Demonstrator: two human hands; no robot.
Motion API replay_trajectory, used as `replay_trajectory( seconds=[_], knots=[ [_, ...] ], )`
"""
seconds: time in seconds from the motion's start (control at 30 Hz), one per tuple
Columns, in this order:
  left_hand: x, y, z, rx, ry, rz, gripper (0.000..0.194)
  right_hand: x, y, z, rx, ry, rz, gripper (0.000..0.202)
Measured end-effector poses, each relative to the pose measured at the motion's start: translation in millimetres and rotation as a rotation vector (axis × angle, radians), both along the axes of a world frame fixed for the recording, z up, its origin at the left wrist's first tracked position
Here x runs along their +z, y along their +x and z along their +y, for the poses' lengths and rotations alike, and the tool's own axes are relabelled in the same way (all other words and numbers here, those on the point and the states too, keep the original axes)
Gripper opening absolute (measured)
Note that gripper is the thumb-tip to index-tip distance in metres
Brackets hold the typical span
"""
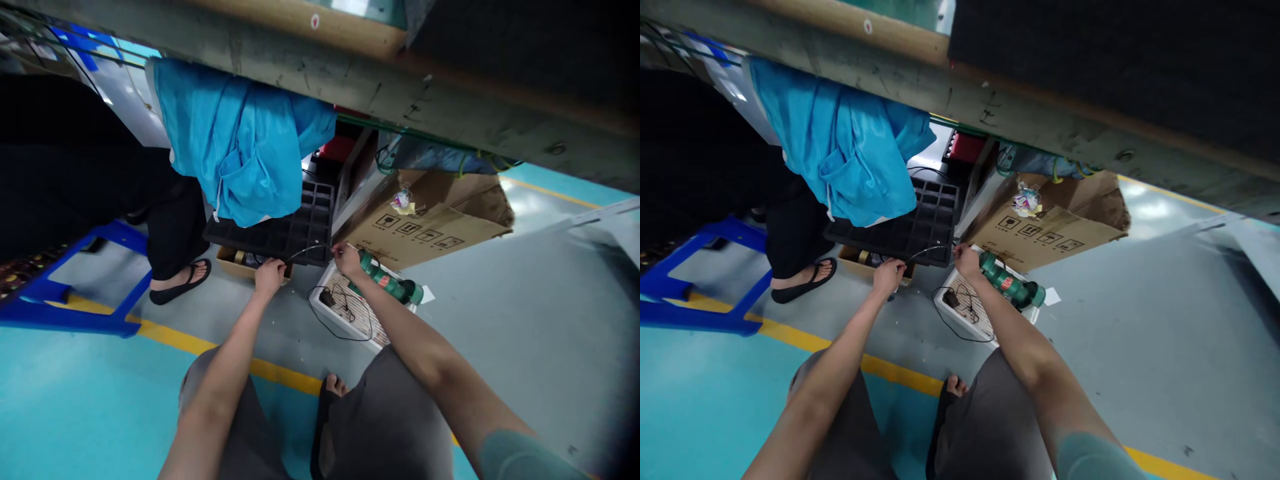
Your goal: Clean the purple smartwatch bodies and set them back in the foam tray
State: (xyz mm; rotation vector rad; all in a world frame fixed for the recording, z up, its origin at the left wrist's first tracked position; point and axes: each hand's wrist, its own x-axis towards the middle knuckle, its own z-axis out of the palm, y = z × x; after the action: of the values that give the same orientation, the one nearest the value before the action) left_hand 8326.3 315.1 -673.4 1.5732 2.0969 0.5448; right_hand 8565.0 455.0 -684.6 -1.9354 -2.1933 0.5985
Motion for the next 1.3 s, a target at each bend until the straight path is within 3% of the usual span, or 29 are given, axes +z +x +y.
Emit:
replay_trajectory(
  seconds=[0.3,0.6,0.9,1.07,1.3],
  knots=[
    [-6.1,8.3,7.8,0.039,-0.036,0.042,0.032,9.5,-2.4,2.2,0.053,-0.02,-0.042,0.036],
    [7.8,29.3,14.6,0.005,0.052,0.048,0.031,23.7,1.1,-3.6,0.102,0.021,-0.099,0.037],
    [11.6,45.0,19.1,0.037,0.083,0.035,0.029,42.5,-22.5,-22.1,0.38,0.146,-0.055,0.032],
    [17.0,34.7,13.1,0.033,0.087,0.027,0.03,40.9,-25.2,-26.6,0.417,0.149,-0.086,0.029],
    [20.7,-3.8,0.2,0.117,0.092,0.052,0.027,42.7,-24.3,-25.3,0.436,0.117,-0.115,0.028]
  ],
)
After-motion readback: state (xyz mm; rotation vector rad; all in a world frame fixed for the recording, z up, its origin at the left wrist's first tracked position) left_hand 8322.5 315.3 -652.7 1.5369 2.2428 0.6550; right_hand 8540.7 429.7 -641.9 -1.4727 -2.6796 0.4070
